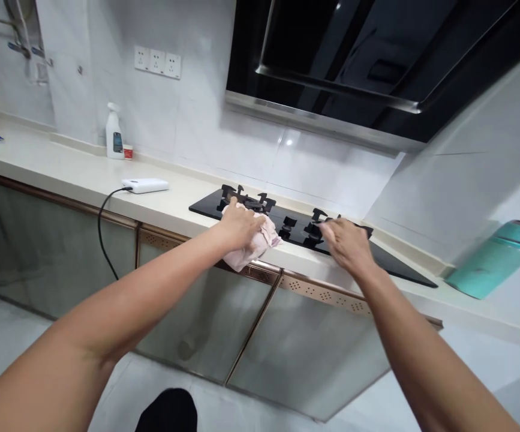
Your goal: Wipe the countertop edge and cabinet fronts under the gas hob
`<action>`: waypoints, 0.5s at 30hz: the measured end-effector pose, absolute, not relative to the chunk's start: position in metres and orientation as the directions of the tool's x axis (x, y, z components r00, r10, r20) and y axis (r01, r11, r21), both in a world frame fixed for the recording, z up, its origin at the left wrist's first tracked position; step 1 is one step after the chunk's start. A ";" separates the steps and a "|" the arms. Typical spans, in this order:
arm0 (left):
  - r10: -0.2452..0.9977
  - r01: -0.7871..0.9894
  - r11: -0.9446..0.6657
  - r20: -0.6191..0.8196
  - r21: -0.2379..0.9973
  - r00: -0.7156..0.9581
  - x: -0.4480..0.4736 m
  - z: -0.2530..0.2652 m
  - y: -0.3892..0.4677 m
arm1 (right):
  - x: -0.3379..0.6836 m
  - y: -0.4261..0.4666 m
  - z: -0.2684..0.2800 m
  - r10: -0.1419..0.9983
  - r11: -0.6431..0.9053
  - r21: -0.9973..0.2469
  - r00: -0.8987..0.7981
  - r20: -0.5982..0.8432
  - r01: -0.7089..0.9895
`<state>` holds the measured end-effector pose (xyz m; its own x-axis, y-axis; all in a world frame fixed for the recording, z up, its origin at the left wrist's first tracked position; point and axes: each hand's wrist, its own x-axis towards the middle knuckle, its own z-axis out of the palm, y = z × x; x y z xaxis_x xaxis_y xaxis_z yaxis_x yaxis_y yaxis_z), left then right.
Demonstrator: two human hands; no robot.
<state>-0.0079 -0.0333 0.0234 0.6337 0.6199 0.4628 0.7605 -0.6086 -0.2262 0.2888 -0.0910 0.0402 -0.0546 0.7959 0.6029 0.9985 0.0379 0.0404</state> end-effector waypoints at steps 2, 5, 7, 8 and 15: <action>0.615 0.747 -0.606 0.434 -0.273 0.658 -0.005 0.031 -0.026 | 0.324 -0.090 0.033 0.837 -0.174 0.027 0.133 0.531 0.984; 0.607 0.707 -0.668 0.379 -0.233 0.699 -0.003 0.030 -0.018 | 0.358 -0.079 0.015 0.875 -0.306 0.009 0.277 0.397 0.952; 0.589 0.681 -0.706 0.373 -0.193 0.717 0.001 0.025 -0.019 | 0.367 -0.070 0.006 0.893 -0.275 0.025 0.246 0.377 0.961; 0.567 0.665 -0.722 0.388 -0.190 0.727 0.005 0.022 -0.021 | 0.369 -0.066 0.003 0.901 -0.251 0.026 0.224 0.372 0.968; 0.408 0.556 -0.818 0.535 -0.146 0.740 0.054 0.007 -0.038 | 0.377 -0.063 -0.001 0.951 -0.172 -0.158 0.206 0.232 0.972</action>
